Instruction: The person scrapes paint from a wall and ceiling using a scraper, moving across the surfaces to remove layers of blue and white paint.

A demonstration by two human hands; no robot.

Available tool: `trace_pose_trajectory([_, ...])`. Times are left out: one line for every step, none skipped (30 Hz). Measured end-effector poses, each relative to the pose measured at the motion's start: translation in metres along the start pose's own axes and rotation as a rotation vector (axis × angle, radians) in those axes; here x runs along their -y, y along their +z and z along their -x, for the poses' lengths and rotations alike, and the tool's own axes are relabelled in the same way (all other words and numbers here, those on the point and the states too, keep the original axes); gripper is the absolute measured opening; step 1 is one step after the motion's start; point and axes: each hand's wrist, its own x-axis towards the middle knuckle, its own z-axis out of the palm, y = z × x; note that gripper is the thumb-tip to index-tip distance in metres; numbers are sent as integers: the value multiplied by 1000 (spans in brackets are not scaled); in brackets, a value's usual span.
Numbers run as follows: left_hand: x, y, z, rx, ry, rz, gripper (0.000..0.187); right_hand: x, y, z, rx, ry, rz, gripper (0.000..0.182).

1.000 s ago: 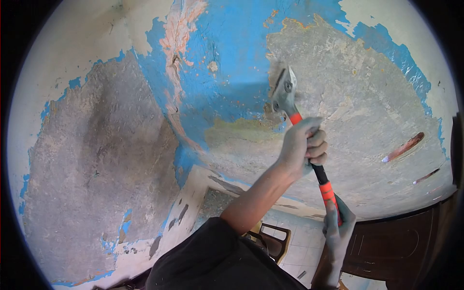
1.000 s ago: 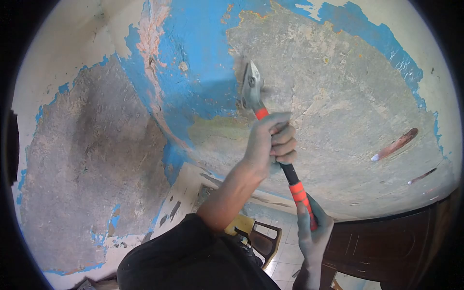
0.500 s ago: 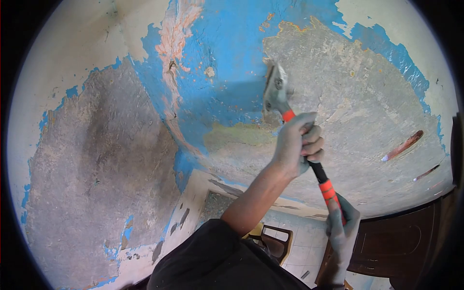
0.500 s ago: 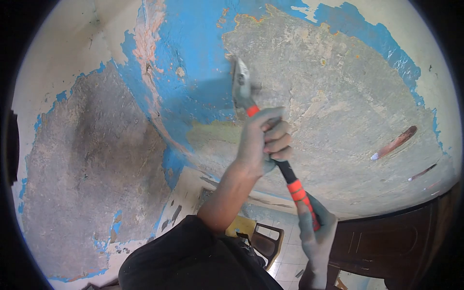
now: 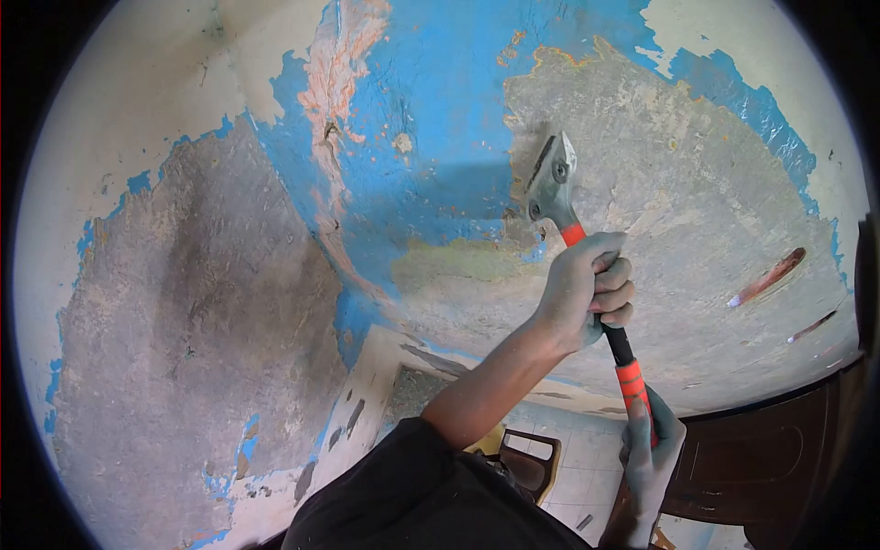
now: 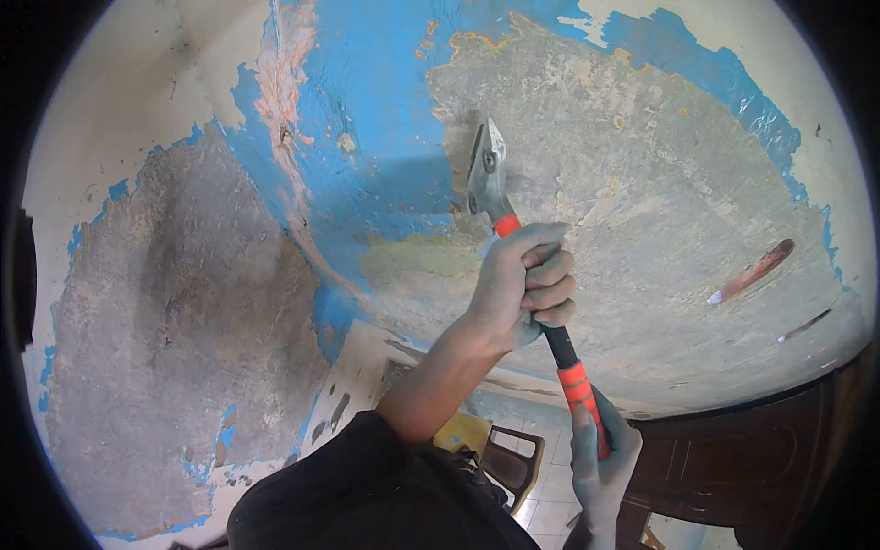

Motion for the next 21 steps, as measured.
trace_pose_trajectory([0,0,0,13,2,3,38,-1,2,-1,-5,-32,13,38])
trace_pose_trajectory([1,-1,0,23,2,11,38,-5,5,-3,-9,-59,30,38])
trace_pose_trajectory([1,-2,0,27,-4,12,38,-7,7,-3,-14,-87,47,38])
trace_pose_trajectory([-2,-4,0,32,-8,11,38,-10,7,-2,-12,-72,82,38])
trace_pose_trajectory([-2,-5,1,32,-11,11,39,-11,6,-1,-6,-75,80,38])
trace_pose_trajectory([-1,-7,1,25,5,-14,39,-12,7,2,1,-72,75,37])
trace_pose_trajectory([-1,-6,2,16,8,-13,39,-12,8,2,3,-77,64,37])
trace_pose_trajectory([-1,-3,3,9,15,-14,40,-10,11,-1,3,-81,66,37])
trace_pose_trajectory([0,-2,4,-1,23,-7,41,-7,13,-3,7,-82,75,37])
trace_pose_trajectory([-3,-1,4,-1,29,-8,41,-5,12,-3,12,-79,90,37])
trace_pose_trajectory([-7,0,4,2,36,-7,41,-5,12,-4,4,-76,80,38])
trace_pose_trajectory([-8,0,4,1,40,-7,42,-6,12,-5,-4,-69,67,38])
trace_pose_trajectory([-4,-1,4,-4,26,1,42,-9,13,-4,-10,-60,51,38])
trace_pose_trajectory([2,-1,4,-8,9,3,42,-15,13,-3,-14,-103,61,37])
trace_pose_trajectory([4,-1,2,-6,-2,1,42,-22,12,-3,-19,-154,71,38])
trace_pose_trajectory([5,-4,2,3,-9,-3,43,-25,11,-4,-22,-207,87,38])
trace_pose_trajectory([3,-5,2,3,11,1,43,-26,11,-6,-9,-208,89,38])
trace_pose_trajectory([-2,-5,2,3,27,4,43,-22,13,-9,0,-205,90,39])
trace_pose_trajectory([-6,-5,2,9,43,3,43,-19,14,-11,5,-208,88,39])
trace_pose_trajectory([-6,-9,1,51,43,-6,39,-19,13,-11,-1,-206,90,39])
trace_pose_trajectory([-2,-9,3,35,36,-9,39,-21,12,-8,-3,-198,89,39])
